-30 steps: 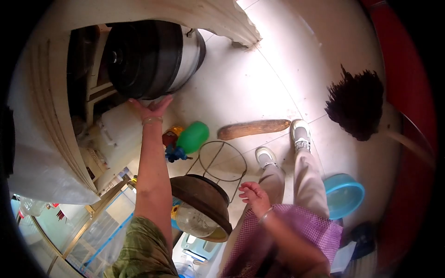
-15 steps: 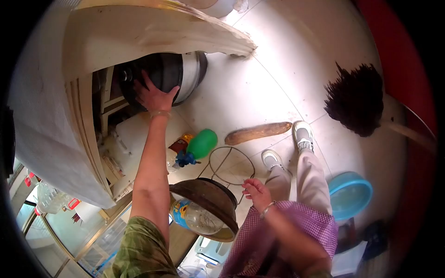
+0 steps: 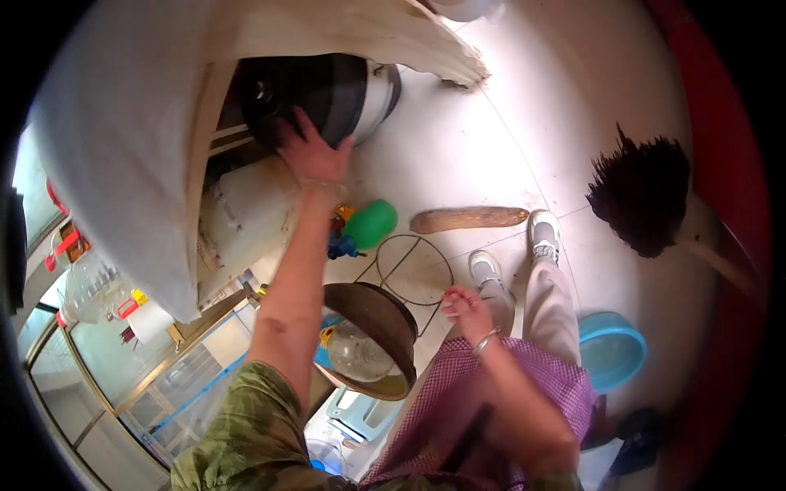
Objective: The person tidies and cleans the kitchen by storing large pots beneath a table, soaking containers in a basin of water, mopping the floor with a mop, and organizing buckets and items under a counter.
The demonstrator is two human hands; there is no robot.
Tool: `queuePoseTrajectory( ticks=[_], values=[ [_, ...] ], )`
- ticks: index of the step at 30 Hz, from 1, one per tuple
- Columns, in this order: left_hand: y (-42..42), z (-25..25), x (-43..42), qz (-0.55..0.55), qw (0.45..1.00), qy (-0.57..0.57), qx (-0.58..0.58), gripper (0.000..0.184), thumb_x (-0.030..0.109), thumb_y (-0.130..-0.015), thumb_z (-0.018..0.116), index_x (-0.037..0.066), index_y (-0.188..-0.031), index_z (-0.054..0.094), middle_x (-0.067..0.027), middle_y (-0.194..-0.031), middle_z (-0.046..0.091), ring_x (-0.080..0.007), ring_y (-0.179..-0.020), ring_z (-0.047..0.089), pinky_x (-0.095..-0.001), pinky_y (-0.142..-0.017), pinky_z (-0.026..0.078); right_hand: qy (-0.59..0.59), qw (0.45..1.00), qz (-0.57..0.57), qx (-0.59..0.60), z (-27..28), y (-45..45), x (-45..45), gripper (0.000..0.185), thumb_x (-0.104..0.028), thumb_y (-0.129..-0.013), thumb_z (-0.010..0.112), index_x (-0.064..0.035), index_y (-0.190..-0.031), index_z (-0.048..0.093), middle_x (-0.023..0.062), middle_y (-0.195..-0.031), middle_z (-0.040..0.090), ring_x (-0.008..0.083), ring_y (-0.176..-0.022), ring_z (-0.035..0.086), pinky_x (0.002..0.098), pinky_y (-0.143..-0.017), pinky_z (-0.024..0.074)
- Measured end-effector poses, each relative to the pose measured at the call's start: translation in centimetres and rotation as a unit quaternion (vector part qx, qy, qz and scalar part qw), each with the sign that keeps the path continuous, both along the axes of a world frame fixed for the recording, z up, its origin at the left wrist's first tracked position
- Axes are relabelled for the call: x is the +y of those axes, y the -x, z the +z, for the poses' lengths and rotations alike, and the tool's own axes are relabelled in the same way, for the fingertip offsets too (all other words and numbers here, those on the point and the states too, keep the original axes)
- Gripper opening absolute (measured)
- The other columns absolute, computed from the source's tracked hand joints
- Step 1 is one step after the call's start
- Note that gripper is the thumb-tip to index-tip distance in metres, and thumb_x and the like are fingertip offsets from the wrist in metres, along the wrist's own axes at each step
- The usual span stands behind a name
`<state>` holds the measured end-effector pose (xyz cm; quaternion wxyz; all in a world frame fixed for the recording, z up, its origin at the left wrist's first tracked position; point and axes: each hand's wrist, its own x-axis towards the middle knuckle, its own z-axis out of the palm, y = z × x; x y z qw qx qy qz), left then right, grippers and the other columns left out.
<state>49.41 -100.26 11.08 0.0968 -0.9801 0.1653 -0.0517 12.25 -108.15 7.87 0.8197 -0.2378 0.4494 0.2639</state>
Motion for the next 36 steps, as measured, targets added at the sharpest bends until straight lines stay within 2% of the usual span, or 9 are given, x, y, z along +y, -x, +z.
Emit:
queuePoseTrajectory(
  ticks=[1, 2, 4, 5, 8, 18, 28, 34, 36],
  values=[
    [2.0, 0.2, -0.8, 0.020, 0.999, 0.033, 0.010, 0.091, 0.041, -0.068, 0.074, 0.006, -0.140, 0.029, -0.0243, -0.143, 0.027, -0.0365, -0.133, 0.027, -0.0557, -0.107, 0.020, 0.033, 0.999, 0.022, 0.006, -0.9, 0.8, -0.1, 0.024, -0.023, -0.092, 0.050, -0.0077, -0.110, 0.056, 0.0035, -0.097, 0.064, 0.0133, -0.079, 0.062, 0.0270, -0.066, 0.0489],
    [4.5, -4.4, 2.1, 0.039, 0.957, 0.265, 0.111, 0.076, 0.037, -0.072, 0.070, 0.005, -0.133, 0.038, -0.0217, -0.135, 0.039, -0.0338, -0.127, 0.035, -0.0538, -0.107, 0.021, 0.067, 0.997, 0.044, 0.012, -2.0, 1.7, -0.4, 0.024, -0.023, -0.093, 0.049, -0.0084, -0.111, 0.056, 0.0039, -0.098, 0.064, 0.0139, -0.079, 0.062, 0.0277, -0.065, 0.0492],
    [9.9, 2.3, -1.8, -0.008, 0.976, 0.080, 0.202, 0.029, 0.025, -0.081, 0.059, 0.007, -0.103, 0.059, -0.0126, -0.100, 0.063, -0.0281, -0.101, 0.056, -0.0483, -0.107, 0.025, 0.143, 0.984, 0.106, 0.033, -3.0, 3.0, -1.5, 0.024, -0.023, -0.093, 0.048, -0.0093, -0.111, 0.055, 0.0047, -0.098, 0.064, 0.0149, -0.077, 0.063, 0.0287, -0.063, 0.0494],
    [12.6, 2.7, -2.1, 0.001, 0.953, 0.111, 0.280, 0.013, 0.018, -0.083, 0.054, 0.008, -0.085, 0.061, -0.0101, -0.085, 0.061, -0.0272, -0.089, 0.058, -0.0467, -0.107, 0.026, 0.181, 0.971, 0.144, 0.053, -2.6, 3.8, -2.1, 0.024, -0.024, -0.093, 0.048, -0.0095, -0.111, 0.055, 0.0049, -0.096, 0.065, 0.0153, -0.076, 0.062, 0.0289, -0.063, 0.0495],
    [20.0, 9.6, -2.5, -0.097, 0.922, 0.233, 0.294, 0.010, 0.011, -0.083, 0.051, 0.006, -0.077, 0.059, -0.0111, -0.085, 0.059, -0.0277, -0.088, 0.057, -0.0478, -0.102, 0.032, 0.204, 0.960, 0.188, 0.047, -0.9, 4.9, -3.9, 0.025, -0.025, -0.092, 0.049, -0.0089, -0.112, 0.053, 0.0060, -0.094, 0.064, 0.0166, -0.073, 0.062, 0.0298, -0.061, 0.0496],
    [28.6, 28.4, 5.0, -0.028, 0.857, 0.405, 0.318, 0.022, 0.022, -0.081, 0.063, 0.001, -0.077, 0.060, -0.0121, -0.093, 0.060, -0.0295, -0.087, 0.058, -0.0380, -0.077, 0.047, 0.363, 0.905, 0.190, 0.113, 6.4, -0.5, -20.0, 0.032, -0.026, -0.087, 0.052, -0.0078, -0.113, 0.052, 0.0094, -0.092, 0.063, 0.0210, -0.071, 0.063, 0.0337, -0.058, 0.0515],
    [38.7, 32.3, 23.1, 0.249, 0.866, 0.384, 0.204, 0.018, 0.020, -0.084, 0.061, 0.002, -0.083, 0.058, -0.0150, -0.091, 0.058, -0.0338, -0.082, 0.057, -0.0398, -0.073, 0.047, 0.424, 0.848, 0.316, 0.020, 19.6, -7.4, -24.0, 0.022, -0.024, -0.086, 0.051, -0.0103, -0.103, 0.054, 0.0060, -0.081, 0.060, 0.0171, -0.060, 0.060, 0.0302, -0.047, 0.0505],
    [64.7, 30.4, 27.5, 0.593, 0.682, 0.342, 0.258, 0.021, 0.024, -0.079, 0.059, 0.003, -0.082, 0.060, -0.0174, -0.080, 0.061, -0.0348, -0.077, 0.059, -0.0442, -0.070, 0.046, 0.438, 0.689, 0.577, -0.017, 21.6, -12.1, -18.6, 0.026, -0.023, -0.087, 0.050, -0.0075, -0.108, 0.054, 0.0062, -0.080, 0.060, 0.0172, -0.059, 0.059, 0.0295, -0.047, 0.0485],
    [70.3, 32.9, 26.1, 0.638, 0.592, 0.357, 0.339, 0.018, 0.022, -0.078, 0.060, 0.004, -0.081, 0.061, -0.0174, -0.073, 0.062, -0.0351, -0.071, 0.061, -0.0440, -0.066, 0.047, 0.425, 0.717, 0.546, -0.083, 21.8, -13.5, -16.2, 0.026, -0.021, -0.087, 0.050, -0.0073, -0.108, 0.055, 0.0062, -0.079, 0.060, 0.0169, -0.060, 0.059, 0.0290, -0.047, 0.0478]
  ],
)
